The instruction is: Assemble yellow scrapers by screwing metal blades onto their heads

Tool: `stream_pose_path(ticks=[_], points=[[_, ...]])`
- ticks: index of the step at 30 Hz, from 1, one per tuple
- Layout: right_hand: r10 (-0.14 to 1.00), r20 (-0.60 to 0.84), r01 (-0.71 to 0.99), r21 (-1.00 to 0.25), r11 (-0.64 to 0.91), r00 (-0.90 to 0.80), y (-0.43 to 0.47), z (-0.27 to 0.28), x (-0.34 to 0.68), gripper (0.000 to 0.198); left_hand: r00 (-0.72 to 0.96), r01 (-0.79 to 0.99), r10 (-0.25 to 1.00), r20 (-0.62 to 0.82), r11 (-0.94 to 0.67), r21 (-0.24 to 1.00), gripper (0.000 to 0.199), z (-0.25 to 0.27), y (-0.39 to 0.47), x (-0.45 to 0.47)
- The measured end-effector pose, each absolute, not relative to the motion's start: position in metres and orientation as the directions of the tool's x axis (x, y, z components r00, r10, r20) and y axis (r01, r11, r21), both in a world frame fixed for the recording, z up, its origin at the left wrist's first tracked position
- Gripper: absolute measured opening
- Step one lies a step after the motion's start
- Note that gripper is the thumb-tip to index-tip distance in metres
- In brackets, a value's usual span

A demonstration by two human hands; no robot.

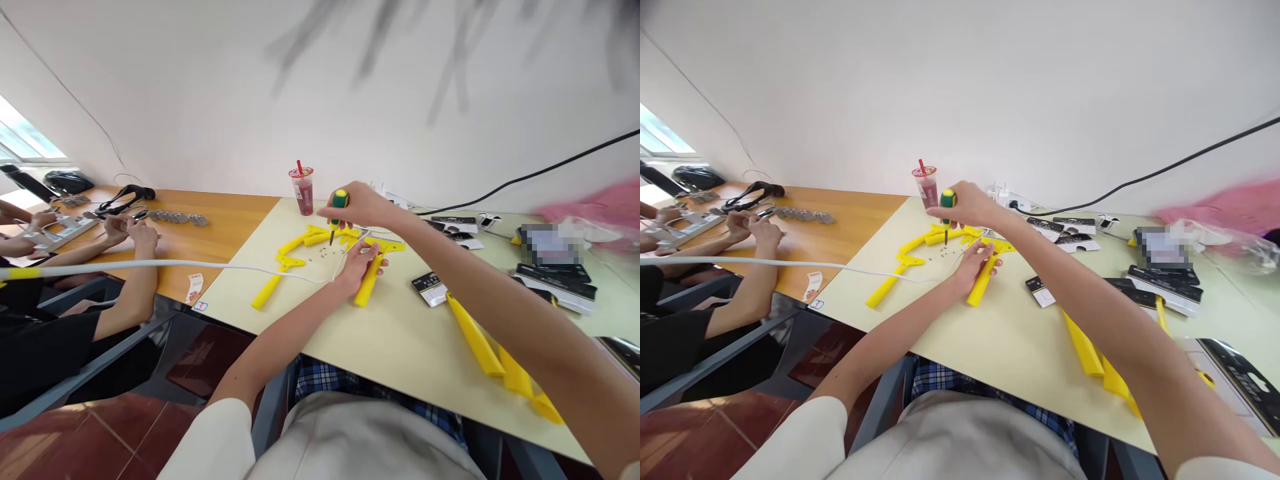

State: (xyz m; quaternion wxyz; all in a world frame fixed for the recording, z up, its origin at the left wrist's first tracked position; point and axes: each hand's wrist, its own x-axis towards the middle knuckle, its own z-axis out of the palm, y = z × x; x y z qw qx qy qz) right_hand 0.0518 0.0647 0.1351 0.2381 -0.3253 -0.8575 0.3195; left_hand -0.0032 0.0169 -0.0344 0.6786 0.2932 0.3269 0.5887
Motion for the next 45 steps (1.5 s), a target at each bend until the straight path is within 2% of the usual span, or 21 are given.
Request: stream_pose_path(ticks=[4, 8, 12, 19, 22, 27, 34, 39, 45], points=[[0.663, 0.182, 0.407, -0.664, 0.627, -0.726, 0.087, 0.1, 0.018, 0.033, 0.107, -0.615, 0.988, -0.113, 0.155, 0.773, 0.048, -0.034, 0.015, -0.001], [0.662, 0.187, 0.409, -0.657, 0.634, -0.726, 0.103, 0.077, 0.004, 0.038, 0.085, -0.617, 0.988, -0.128, 0.153, 0.772, 0.035, -0.031, 0.015, 0.0], [0.676, 0.149, 0.464, -0.621, 0.632, -0.721, 0.109, 0.068, 0.001, 0.042, 0.085, -0.618, 0.988, -0.127, 0.153, 0.771, 0.033, -0.026, 0.013, -0.001], [0.655, 0.12, 0.385, -0.725, 0.571, -0.746, 0.108, 0.059, 0.006, 0.047, 0.063, -0.623, 0.988, -0.142, 0.15, 0.768, 0.031, -0.022, 0.01, -0.003], [0.663, 0.135, 0.375, -0.734, 0.565, -0.736, 0.104, 0.068, 0.014, 0.045, 0.08, -0.611, 0.987, -0.139, 0.159, 0.776, 0.034, -0.024, 0.012, -0.004], [0.673, 0.23, 0.332, -0.731, 0.597, -0.703, 0.096, 0.11, 0.047, 0.043, 0.132, -0.626, 0.985, -0.108, 0.168, 0.762, 0.053, -0.026, 0.014, -0.006], [0.732, 0.33, 0.415, -0.654, 0.633, -0.597, 0.069, 0.169, 0.114, 0.037, 0.199, -0.582, 0.973, -0.118, 0.214, 0.784, 0.058, -0.029, 0.009, -0.002], [0.756, 0.333, 0.522, -0.566, 0.638, -0.564, 0.062, 0.18, 0.147, 0.034, 0.232, -0.577, 0.968, -0.098, 0.218, 0.787, 0.058, -0.03, 0.008, -0.001], [0.789, 0.279, 0.553, -0.587, 0.591, -0.547, 0.059, 0.166, 0.164, 0.033, 0.251, -0.56, 0.963, -0.098, 0.227, 0.796, 0.058, -0.029, 0.008, -0.002]])
